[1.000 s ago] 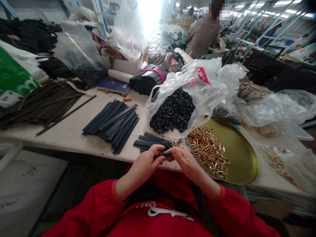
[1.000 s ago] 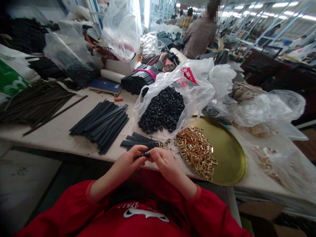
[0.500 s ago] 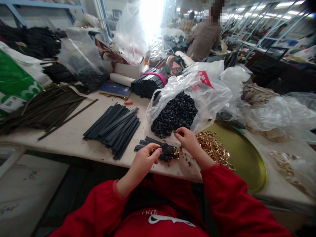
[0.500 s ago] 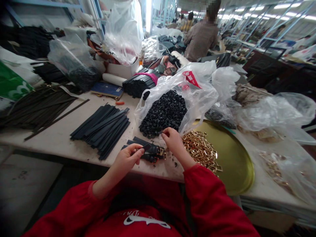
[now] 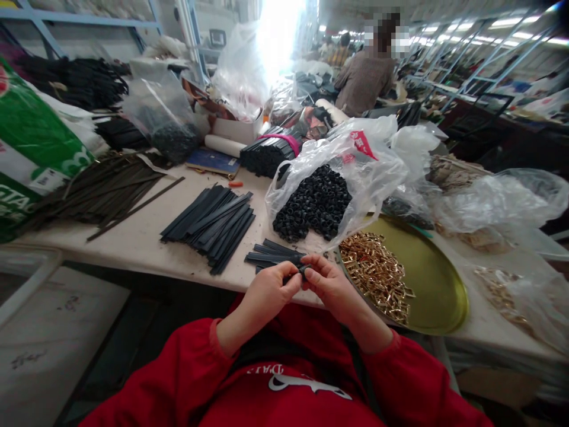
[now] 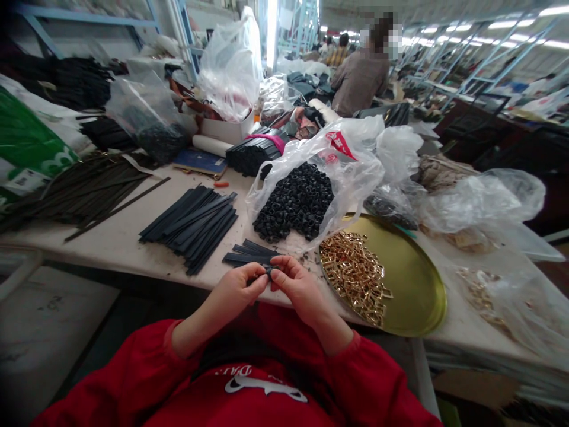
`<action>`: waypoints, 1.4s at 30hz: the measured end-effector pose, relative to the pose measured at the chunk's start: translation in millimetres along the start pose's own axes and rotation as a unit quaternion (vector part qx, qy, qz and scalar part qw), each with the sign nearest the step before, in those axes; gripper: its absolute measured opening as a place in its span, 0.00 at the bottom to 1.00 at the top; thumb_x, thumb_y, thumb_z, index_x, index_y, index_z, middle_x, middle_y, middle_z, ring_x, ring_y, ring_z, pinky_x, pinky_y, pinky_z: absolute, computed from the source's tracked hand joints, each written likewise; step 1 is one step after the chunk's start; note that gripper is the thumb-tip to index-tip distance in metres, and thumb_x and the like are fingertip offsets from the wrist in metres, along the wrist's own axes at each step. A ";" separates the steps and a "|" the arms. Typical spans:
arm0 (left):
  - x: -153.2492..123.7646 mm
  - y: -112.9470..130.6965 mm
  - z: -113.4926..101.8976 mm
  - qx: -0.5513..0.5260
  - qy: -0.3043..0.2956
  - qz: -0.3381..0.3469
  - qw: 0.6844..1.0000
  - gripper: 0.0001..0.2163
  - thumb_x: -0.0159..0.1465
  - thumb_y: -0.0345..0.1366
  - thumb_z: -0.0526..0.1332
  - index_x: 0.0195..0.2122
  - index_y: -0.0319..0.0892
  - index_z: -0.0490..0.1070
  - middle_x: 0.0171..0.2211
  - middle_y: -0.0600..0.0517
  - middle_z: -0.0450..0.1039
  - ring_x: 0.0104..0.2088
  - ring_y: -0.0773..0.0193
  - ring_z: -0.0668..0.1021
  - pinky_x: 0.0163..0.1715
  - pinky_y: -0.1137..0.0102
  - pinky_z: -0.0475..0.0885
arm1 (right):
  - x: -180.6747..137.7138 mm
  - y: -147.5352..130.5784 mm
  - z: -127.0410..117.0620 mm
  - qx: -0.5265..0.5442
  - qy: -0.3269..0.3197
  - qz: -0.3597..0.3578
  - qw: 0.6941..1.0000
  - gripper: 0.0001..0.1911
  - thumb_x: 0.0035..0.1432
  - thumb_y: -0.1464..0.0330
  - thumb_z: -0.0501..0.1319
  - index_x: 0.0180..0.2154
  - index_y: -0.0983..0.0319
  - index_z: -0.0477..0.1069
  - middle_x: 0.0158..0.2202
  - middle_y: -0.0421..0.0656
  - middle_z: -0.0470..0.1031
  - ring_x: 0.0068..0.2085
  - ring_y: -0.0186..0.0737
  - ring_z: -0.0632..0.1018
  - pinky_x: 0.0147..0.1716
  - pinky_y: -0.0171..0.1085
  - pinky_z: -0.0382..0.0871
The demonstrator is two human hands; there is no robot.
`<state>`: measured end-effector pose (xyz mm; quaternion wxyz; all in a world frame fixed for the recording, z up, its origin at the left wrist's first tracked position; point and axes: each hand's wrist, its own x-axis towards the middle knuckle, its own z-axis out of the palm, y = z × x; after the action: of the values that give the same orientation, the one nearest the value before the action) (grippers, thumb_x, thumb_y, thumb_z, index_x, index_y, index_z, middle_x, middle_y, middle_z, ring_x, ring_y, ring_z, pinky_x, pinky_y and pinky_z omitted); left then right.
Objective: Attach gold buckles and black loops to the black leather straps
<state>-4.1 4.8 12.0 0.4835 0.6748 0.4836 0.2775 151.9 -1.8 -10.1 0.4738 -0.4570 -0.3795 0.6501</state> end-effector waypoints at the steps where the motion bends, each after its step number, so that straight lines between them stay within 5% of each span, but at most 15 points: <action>1: -1.2 0.8 0.3 -0.007 -0.001 0.004 1.000 0.10 0.60 0.39 0.52 0.28 0.40 0.68 0.19 0.58 0.64 0.19 0.71 0.65 0.21 0.76 0.60 | -2.4 0.0 -0.2 -0.008 -0.006 0.005 1.000 0.14 0.46 0.63 0.66 0.36 0.60 0.69 0.28 0.36 0.69 0.27 0.31 0.69 0.30 0.33 0.62; 7: -6.7 -6.3 2.6 -0.105 -0.015 0.021 0.994 0.12 0.58 0.30 0.51 0.44 0.39 0.60 0.27 0.54 0.71 0.29 0.68 0.74 0.31 0.73 0.67 | -15.5 -2.2 6.1 -0.053 0.052 -0.049 0.996 0.12 0.47 0.62 0.64 0.33 0.61 0.70 0.28 0.37 0.70 0.28 0.32 0.68 0.31 0.33 0.62; 13: -9.6 -8.3 -0.8 -0.101 -0.002 -0.009 0.995 0.10 0.59 0.34 0.53 0.41 0.40 0.59 0.27 0.54 0.72 0.27 0.67 0.75 0.27 0.73 0.67 | -25.0 -8.2 13.5 0.017 0.009 -0.020 1.000 0.18 0.52 0.53 0.58 0.31 0.61 0.70 0.27 0.40 0.71 0.29 0.34 0.71 0.33 0.36 0.65; 20: -9.7 -12.5 -4.1 0.024 0.040 -0.030 0.998 0.12 0.55 0.42 0.59 0.36 0.41 0.62 0.24 0.54 0.72 0.25 0.65 0.74 0.24 0.73 0.65 | -22.6 4.3 12.5 0.062 -0.067 0.099 0.991 0.17 0.45 0.59 0.66 0.35 0.62 0.70 0.27 0.37 0.70 0.26 0.29 0.68 0.28 0.31 0.62; 23: -9.2 -13.9 -6.7 0.087 0.043 -0.027 0.995 0.11 0.54 0.44 0.60 0.32 0.41 0.66 0.25 0.53 0.72 0.26 0.63 0.74 0.24 0.72 0.64 | -21.0 10.3 13.6 0.057 -0.033 0.079 0.995 0.15 0.44 0.61 0.67 0.30 0.62 0.67 0.25 0.35 0.68 0.25 0.29 0.67 0.27 0.31 0.60; 26: -9.2 -14.1 -6.9 0.038 0.011 -0.020 0.999 0.10 0.55 0.42 0.59 0.32 0.41 0.68 0.28 0.52 0.74 0.29 0.63 0.75 0.28 0.72 0.66 | -19.0 10.8 15.1 0.039 -0.014 0.057 0.998 0.16 0.43 0.60 0.67 0.25 0.61 0.61 0.23 0.34 0.65 0.25 0.29 0.66 0.27 0.31 0.60; 34: -9.2 -18.4 -3.1 -0.219 -0.074 -0.098 0.968 0.11 0.56 0.38 0.60 0.37 0.38 0.67 0.29 0.53 0.72 0.26 0.71 0.73 0.28 0.74 0.68 | -14.5 7.5 10.6 -0.155 0.088 -0.044 0.983 0.13 0.49 0.61 0.60 0.31 0.58 0.58 0.22 0.32 0.62 0.21 0.30 0.65 0.22 0.31 0.59; 42: -14.8 -24.0 4.2 -0.318 -0.137 -0.173 0.922 0.14 0.51 0.38 0.65 0.36 0.37 0.69 0.30 0.53 0.73 0.27 0.70 0.75 0.30 0.73 0.70 | -28.5 5.9 -8.6 -0.375 -0.048 -0.114 0.919 0.02 0.53 0.68 0.55 0.31 0.59 0.65 0.22 0.35 0.64 0.24 0.31 0.63 0.23 0.31 0.56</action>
<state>-15.4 -8.9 -10.3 0.7749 0.4228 0.4080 0.2331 162.3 -30.2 -11.5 0.3195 -0.5235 -0.6673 0.4226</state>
